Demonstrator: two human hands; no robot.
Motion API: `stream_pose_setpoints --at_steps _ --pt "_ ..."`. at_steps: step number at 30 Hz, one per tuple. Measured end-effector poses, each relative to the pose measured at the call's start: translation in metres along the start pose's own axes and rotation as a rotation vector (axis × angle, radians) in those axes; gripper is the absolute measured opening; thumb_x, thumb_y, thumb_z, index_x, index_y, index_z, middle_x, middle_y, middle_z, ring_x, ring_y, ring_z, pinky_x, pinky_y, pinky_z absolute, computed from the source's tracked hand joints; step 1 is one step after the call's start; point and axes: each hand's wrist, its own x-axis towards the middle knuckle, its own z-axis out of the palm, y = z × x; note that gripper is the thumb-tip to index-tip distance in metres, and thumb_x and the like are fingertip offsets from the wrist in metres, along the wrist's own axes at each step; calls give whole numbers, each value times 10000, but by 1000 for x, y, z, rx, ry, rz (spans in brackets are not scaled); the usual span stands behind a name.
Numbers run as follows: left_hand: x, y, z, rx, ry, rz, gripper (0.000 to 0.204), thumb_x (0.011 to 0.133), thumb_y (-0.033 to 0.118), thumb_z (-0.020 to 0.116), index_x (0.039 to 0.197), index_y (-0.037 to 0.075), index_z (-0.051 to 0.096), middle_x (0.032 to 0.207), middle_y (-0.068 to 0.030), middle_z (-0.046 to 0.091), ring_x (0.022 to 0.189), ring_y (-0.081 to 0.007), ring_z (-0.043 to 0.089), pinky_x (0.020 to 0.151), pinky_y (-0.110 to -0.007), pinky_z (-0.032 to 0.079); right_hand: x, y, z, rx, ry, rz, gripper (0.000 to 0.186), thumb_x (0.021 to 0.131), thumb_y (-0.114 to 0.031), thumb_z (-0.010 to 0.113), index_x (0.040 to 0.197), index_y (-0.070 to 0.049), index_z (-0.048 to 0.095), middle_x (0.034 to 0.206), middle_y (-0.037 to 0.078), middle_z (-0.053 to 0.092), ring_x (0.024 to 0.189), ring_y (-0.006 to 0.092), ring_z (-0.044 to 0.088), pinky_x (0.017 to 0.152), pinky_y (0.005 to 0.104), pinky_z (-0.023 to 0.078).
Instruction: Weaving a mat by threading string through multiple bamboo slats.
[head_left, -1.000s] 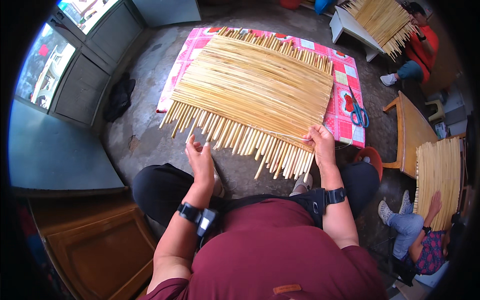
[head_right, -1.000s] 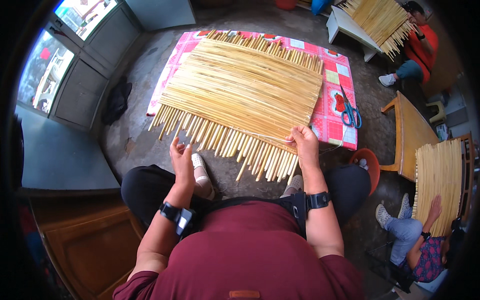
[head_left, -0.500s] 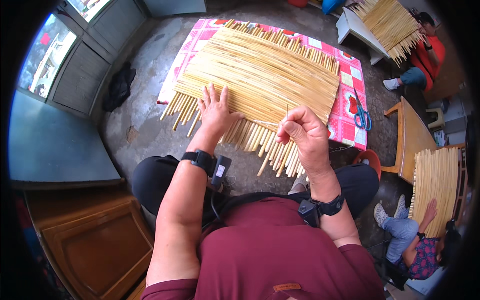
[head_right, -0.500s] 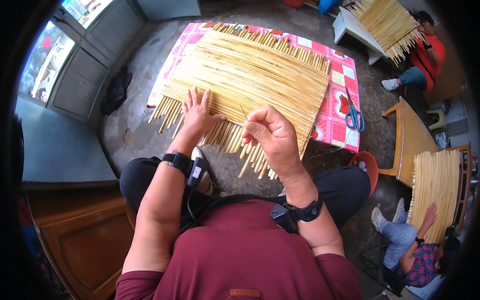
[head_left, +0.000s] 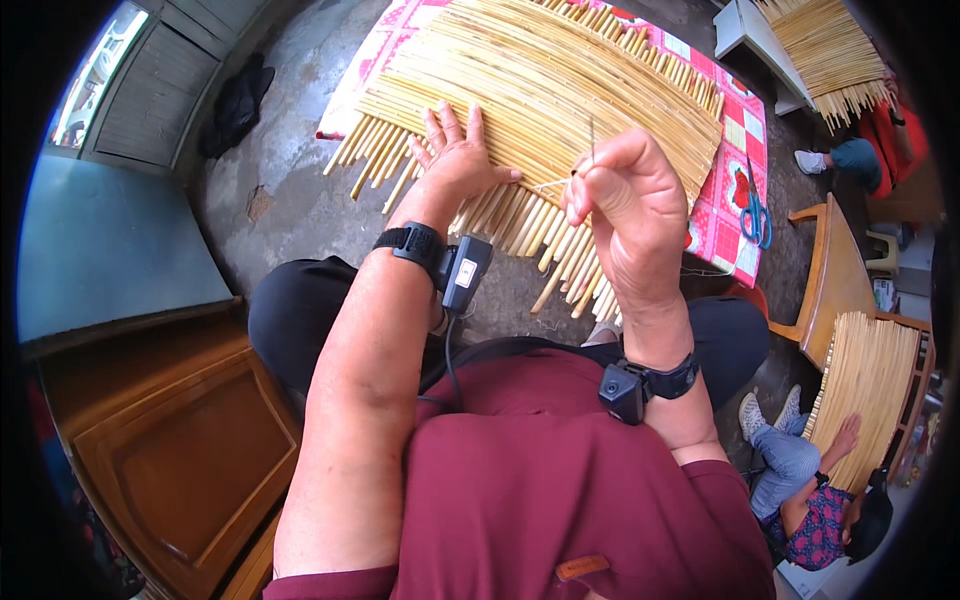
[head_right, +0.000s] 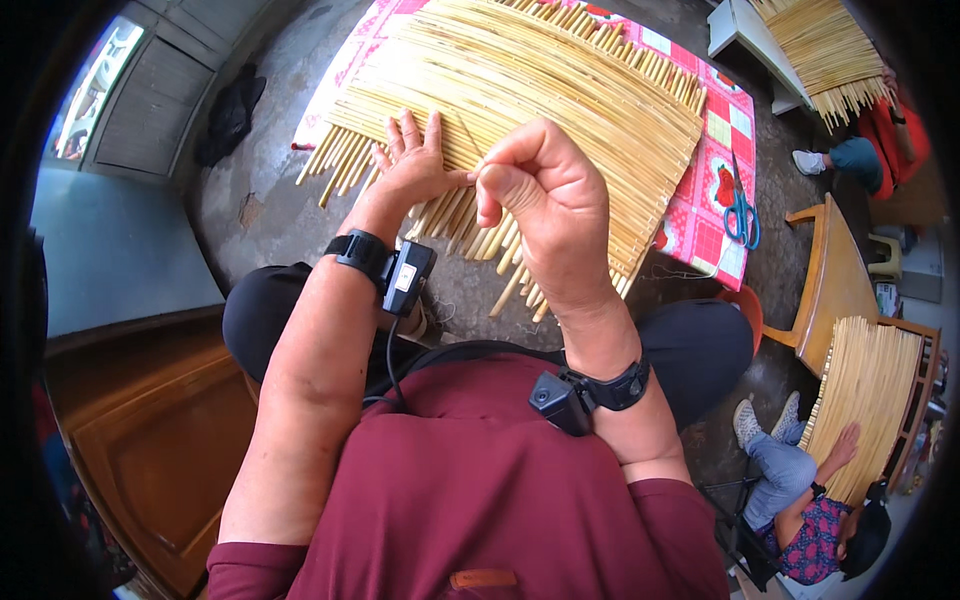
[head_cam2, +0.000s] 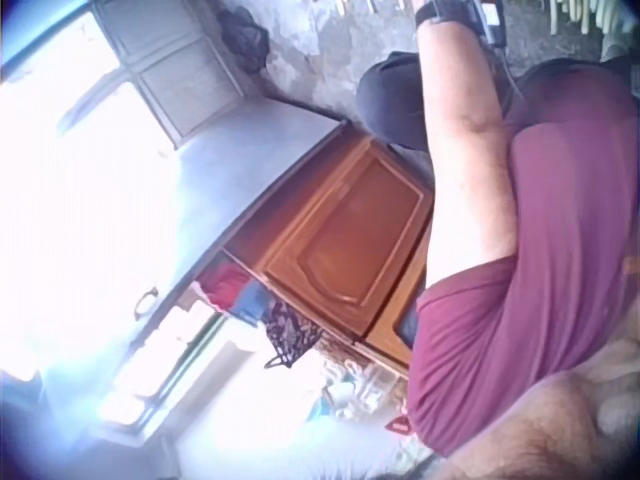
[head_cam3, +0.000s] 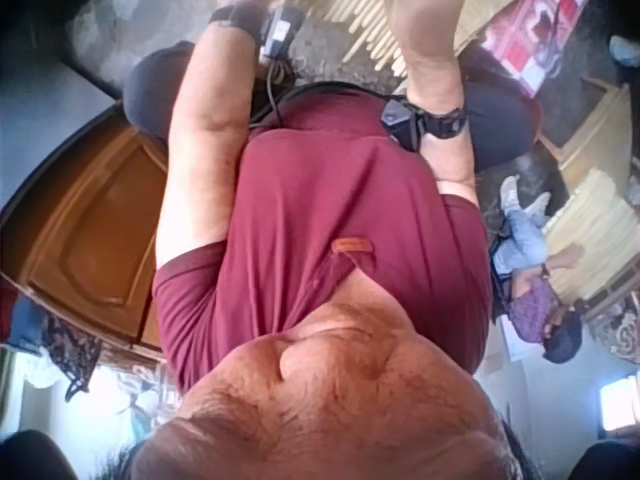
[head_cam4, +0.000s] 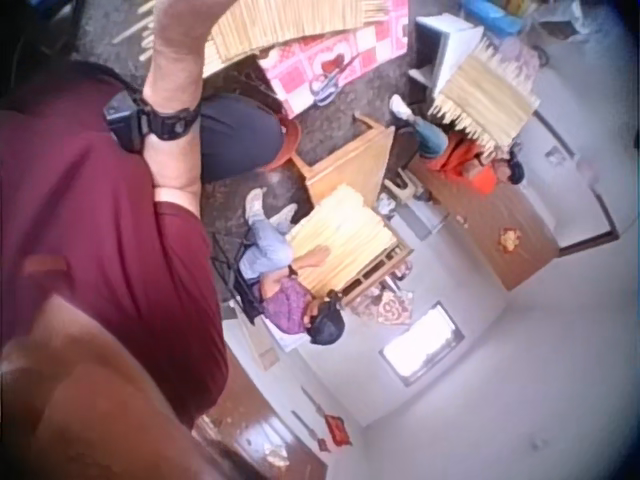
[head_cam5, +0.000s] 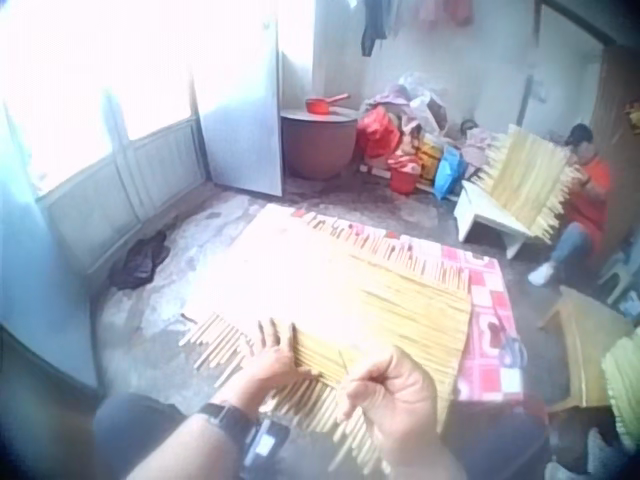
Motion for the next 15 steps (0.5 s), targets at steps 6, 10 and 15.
stream_pose_setpoints --at_steps 6,10,15 --pt "-3 -13 19 -47 226 105 1078 619 582 768 1471 139 279 1528 -278 76 1421 -442 -7 1091 -635 37 3 6 -17 205 148 56 62 923 -74 577 885 -37 544 712 39 573 604 102 543 575 217 457" --pt "-28 -38 47 -199 554 213 769 737 399 753 1386 141 430 1484 -273 225 1387 -452 163 1100 -560 198 -6 23 -72 -312 413 87 65 924 -94 573 872 -54 565 680 17 567 563 71 515 539 196 431" --pt "-79 -62 40 -476 764 188 519 787 158 709 1265 78 523 1341 -234 433 1262 -383 387 1042 -507 322 -35 67 -123 -399 481 252 85 914 -117 583 848 -64 578 660 2 561 522 48 487 480 180 393"
